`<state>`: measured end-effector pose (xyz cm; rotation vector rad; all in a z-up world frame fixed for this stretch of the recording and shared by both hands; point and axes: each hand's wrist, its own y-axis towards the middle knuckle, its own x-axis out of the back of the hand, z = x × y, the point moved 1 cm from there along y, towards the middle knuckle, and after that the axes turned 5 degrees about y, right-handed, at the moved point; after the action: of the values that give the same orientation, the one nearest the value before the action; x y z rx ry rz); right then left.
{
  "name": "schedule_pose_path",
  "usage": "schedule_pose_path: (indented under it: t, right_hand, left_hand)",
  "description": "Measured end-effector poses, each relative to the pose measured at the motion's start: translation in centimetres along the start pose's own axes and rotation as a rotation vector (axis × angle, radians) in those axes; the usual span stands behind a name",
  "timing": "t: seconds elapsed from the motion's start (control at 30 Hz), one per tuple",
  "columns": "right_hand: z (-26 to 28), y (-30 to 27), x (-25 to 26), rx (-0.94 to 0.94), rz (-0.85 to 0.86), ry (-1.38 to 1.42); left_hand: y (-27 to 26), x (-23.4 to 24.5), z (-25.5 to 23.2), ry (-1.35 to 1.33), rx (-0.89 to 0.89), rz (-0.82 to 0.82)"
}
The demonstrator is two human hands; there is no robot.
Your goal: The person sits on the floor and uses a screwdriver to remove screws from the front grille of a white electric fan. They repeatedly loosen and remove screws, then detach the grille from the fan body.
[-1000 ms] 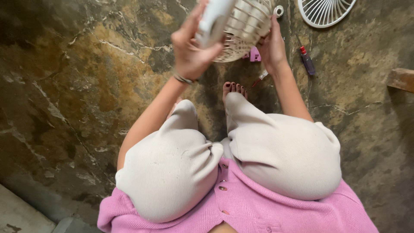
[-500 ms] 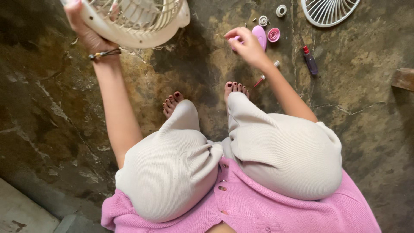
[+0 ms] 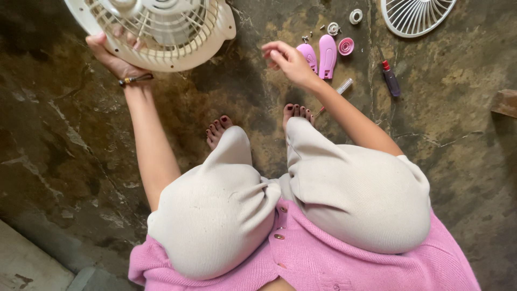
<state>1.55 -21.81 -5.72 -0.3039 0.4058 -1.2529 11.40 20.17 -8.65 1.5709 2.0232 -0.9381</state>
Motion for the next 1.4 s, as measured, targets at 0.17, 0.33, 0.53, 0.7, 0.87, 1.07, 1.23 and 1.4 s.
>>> schedule_pose_path:
  t: [0.17,0.33,0.53,0.7,0.87,1.07,1.23,1.4]
  right_hand:
    - [3.9,0.0,1.7,-0.067,-0.034,0.480]
    - [6.8,-1.0,4.3,-0.068,0.014,0.805]
    - [2.6,-4.1,9.1,-0.030,-0.010,0.940]
    - [-2.6,-4.3,12.7,-0.030,-0.060,0.962]
    - [-6.7,-3.6,15.6,-0.022,-0.138,0.939]
    - [-4.4,-3.5,13.6,-0.109,-0.359,0.820]
    - [3.0,-4.2,10.8,0.071,-0.259,0.512]
    - [6.0,-4.4,9.4,0.076,-0.245,0.302]
  left_hand:
    - [-3.9,-5.2,-0.9,0.411,-0.172,0.043]
    - [-10.6,-18.1,1.9,1.036,-0.498,0.679]
    - [-19.1,-27.8,5.6,1.143,-0.529,0.990]
    - [-19.4,-28.2,5.6,1.123,-0.442,0.976]
    - [-19.2,-27.2,5.5,1.069,-0.487,0.978]
    - [-16.7,-25.0,6.5,0.982,-0.343,0.843]
    - [-11.4,-19.6,7.4,0.589,-0.324,0.399]
    - [-5.5,-12.4,4.4,0.257,0.038,0.094]
